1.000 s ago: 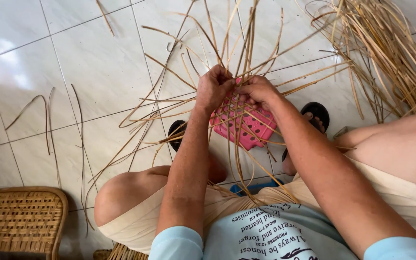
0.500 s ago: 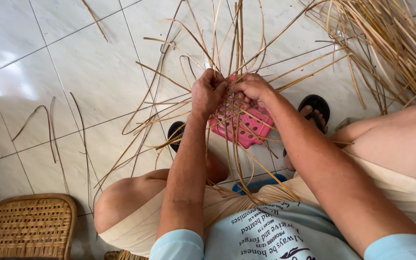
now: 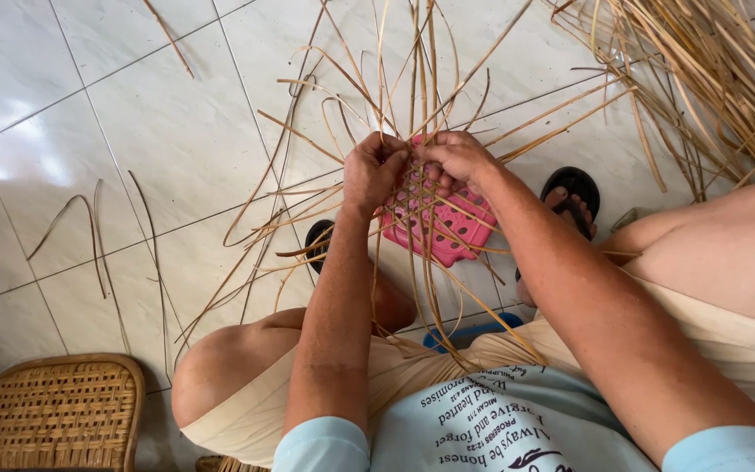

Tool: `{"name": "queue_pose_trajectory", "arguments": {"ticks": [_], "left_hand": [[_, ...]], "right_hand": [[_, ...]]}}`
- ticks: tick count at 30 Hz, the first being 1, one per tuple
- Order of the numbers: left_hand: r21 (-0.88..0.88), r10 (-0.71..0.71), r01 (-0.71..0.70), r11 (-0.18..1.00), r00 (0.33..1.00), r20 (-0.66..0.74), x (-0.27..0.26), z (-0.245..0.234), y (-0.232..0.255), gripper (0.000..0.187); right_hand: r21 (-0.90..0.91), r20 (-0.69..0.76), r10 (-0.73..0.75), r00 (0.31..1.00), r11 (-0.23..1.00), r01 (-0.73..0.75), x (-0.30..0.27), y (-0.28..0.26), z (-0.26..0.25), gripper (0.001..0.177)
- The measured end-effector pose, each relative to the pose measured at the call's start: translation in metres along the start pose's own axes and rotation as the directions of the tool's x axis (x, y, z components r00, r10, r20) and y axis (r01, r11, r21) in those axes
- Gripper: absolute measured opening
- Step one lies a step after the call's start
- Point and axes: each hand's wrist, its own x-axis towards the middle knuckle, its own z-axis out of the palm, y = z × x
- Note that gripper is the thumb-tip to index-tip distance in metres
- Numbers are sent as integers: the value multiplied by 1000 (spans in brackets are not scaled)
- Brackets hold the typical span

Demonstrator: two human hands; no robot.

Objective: The person is weaving dried plant fibers around a pink template to construct a basket on the floor.

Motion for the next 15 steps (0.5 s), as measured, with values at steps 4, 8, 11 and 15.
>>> {"name": "queue_pose_trajectory", "arguments": {"ticks": [4, 8, 11, 15], "left_hand": [[18, -12, 12, 1000, 1000, -11, 1, 2, -5, 14], [146, 68, -59, 988, 996, -61, 11, 1, -17, 13], [127, 119, -109, 986, 990, -78, 17, 3, -33, 15], [76, 110, -104, 992, 990, -86, 14, 4, -37, 17]], "right_hand": [[-14, 1, -22, 1000, 1000, 22, -3, -1, 1, 20], [-7, 12, -4, 1000, 1000, 4, 3, 1, -1, 19], [-16, 21, -6, 1000, 1000, 7, 2, 0, -1, 20], [-41, 29, -5, 1000, 999, 6, 4, 0, 2, 16]]}}
